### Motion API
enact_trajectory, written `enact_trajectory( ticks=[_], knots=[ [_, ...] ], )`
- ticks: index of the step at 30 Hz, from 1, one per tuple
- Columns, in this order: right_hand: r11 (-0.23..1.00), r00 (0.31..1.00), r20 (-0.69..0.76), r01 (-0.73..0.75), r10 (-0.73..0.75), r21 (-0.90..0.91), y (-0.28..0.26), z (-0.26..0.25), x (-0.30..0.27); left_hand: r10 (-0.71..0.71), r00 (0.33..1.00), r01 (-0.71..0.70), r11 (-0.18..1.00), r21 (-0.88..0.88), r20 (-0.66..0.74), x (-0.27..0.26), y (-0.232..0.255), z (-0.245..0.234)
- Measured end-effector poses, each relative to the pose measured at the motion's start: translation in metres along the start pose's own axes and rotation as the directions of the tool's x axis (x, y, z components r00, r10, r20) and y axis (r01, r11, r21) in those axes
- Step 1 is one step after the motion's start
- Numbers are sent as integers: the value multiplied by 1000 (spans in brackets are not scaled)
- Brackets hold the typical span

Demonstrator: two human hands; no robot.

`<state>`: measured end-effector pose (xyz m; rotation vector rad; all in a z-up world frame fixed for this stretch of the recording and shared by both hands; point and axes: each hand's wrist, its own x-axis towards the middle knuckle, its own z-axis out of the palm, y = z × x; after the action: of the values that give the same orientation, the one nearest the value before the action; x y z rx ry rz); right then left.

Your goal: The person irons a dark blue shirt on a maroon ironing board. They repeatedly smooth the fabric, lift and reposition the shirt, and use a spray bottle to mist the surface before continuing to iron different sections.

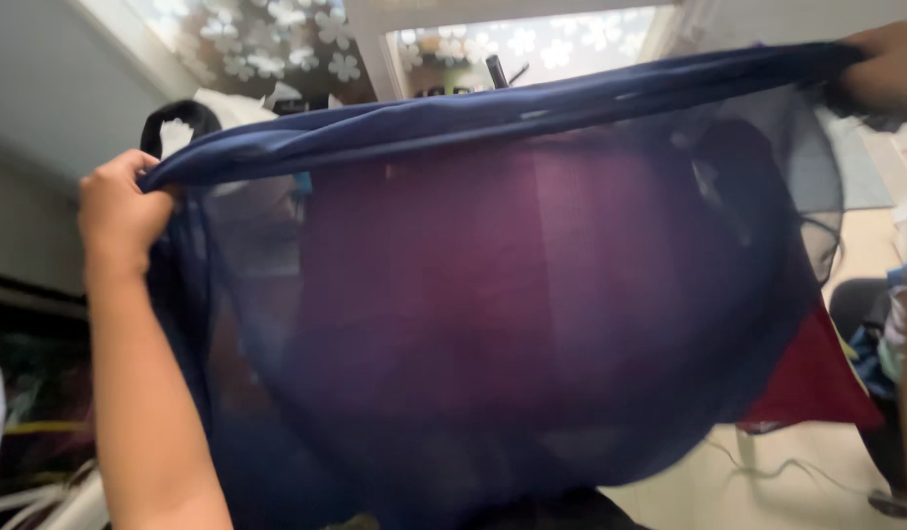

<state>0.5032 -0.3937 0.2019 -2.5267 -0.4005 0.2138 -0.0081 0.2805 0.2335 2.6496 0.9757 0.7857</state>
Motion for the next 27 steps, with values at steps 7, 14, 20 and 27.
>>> enact_trajectory(
  ticks=[7, 14, 20, 27],
  knots=[
    [977, 976, -55, 213, -212, 7, 5, 91, 132, -66, 993, 78, 989, 125, -96, 69, -31, 126],
    [885, 985, 140, -150, 97, 440, -2, 167, 158, -215, 975, 219, 971, 95, -52, 85, -45, 198],
    [759, 976, 121, -219, 183, 613, -9, 215, 161, -195, 973, 207, 973, 98, -123, 96, -50, 244],
    [759, 982, -109, -49, 157, 649, 43, 295, 165, -189, 967, 185, 982, -41, -173, 86, -40, 287]
  ],
)
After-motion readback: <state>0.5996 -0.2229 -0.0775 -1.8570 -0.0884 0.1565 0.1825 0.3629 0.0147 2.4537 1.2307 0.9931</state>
